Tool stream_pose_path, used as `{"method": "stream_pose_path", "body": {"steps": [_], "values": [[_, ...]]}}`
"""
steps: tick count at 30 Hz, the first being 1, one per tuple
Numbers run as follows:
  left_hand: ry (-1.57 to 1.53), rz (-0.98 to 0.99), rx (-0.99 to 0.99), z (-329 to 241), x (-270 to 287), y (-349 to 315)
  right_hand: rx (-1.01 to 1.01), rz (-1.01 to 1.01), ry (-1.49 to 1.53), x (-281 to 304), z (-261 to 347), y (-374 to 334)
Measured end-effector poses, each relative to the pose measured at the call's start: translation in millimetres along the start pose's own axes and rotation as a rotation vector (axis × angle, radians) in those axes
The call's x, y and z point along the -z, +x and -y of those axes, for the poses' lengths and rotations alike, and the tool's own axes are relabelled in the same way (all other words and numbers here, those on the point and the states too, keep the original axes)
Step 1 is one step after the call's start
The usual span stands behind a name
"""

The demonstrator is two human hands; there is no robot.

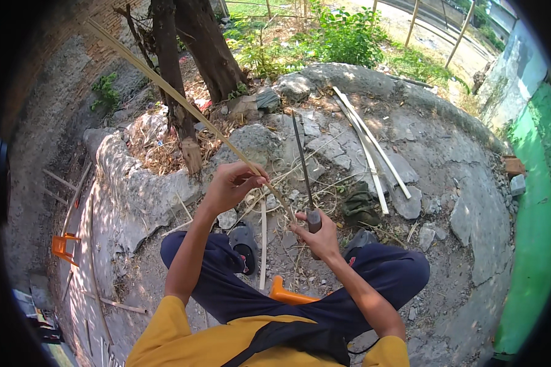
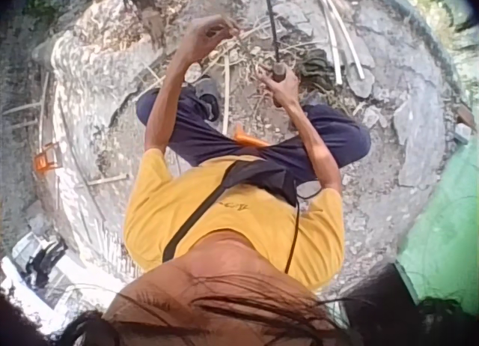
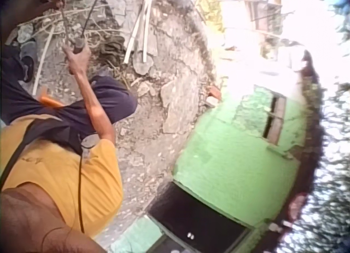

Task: The person handles and bends a bamboo strip by hand, then scrapes along the length of the strip using a knife.

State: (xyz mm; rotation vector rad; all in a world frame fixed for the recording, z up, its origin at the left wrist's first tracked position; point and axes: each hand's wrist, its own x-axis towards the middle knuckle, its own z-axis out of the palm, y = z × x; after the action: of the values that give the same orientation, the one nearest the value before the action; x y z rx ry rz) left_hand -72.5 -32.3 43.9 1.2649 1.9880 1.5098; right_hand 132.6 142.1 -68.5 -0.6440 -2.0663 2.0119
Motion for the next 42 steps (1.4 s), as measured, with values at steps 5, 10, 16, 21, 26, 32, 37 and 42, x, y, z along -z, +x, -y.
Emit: {"method": "stream_pose_path", "body": {"steps": [5, 10, 16, 21, 26, 32, 37, 42], "values": [[0.034, -0.026, 0.037, -1, -2, -2, 0.001, -0.018, 0.064, 5, 4, -3], [-0.062, -0.184, -0.198, -3, -4, 0, 0.017, -0.018, 0.063, 9, 7, -5], [-0.321, -0.312, -0.393, -40, 5, 18, -0.017, 0.017, -0.005, 8, 17, -13], [-0.321, -0.300, -0.394, -81, 2, 31, 0.018, 0.108, -0.007, 12, 14, -20], [-0.467, -0.247, -0.368, -81, -9, 30, 0.039, 0.236, 0.072, 9, 34, -32], [-0.602, -0.317, -0.445, -77, -23, 19, 0.021, 0.424, 0.121, 4, 55, -39], [-0.485, -0.452, -0.480, -77, -39, 13, -0.028, 0.491, 0.314, -3, 51, -42], [-0.467, -0.612, -0.510, -81, -46, 7, -0.026, 0.533, 0.472, -9, 48, -42]]}}
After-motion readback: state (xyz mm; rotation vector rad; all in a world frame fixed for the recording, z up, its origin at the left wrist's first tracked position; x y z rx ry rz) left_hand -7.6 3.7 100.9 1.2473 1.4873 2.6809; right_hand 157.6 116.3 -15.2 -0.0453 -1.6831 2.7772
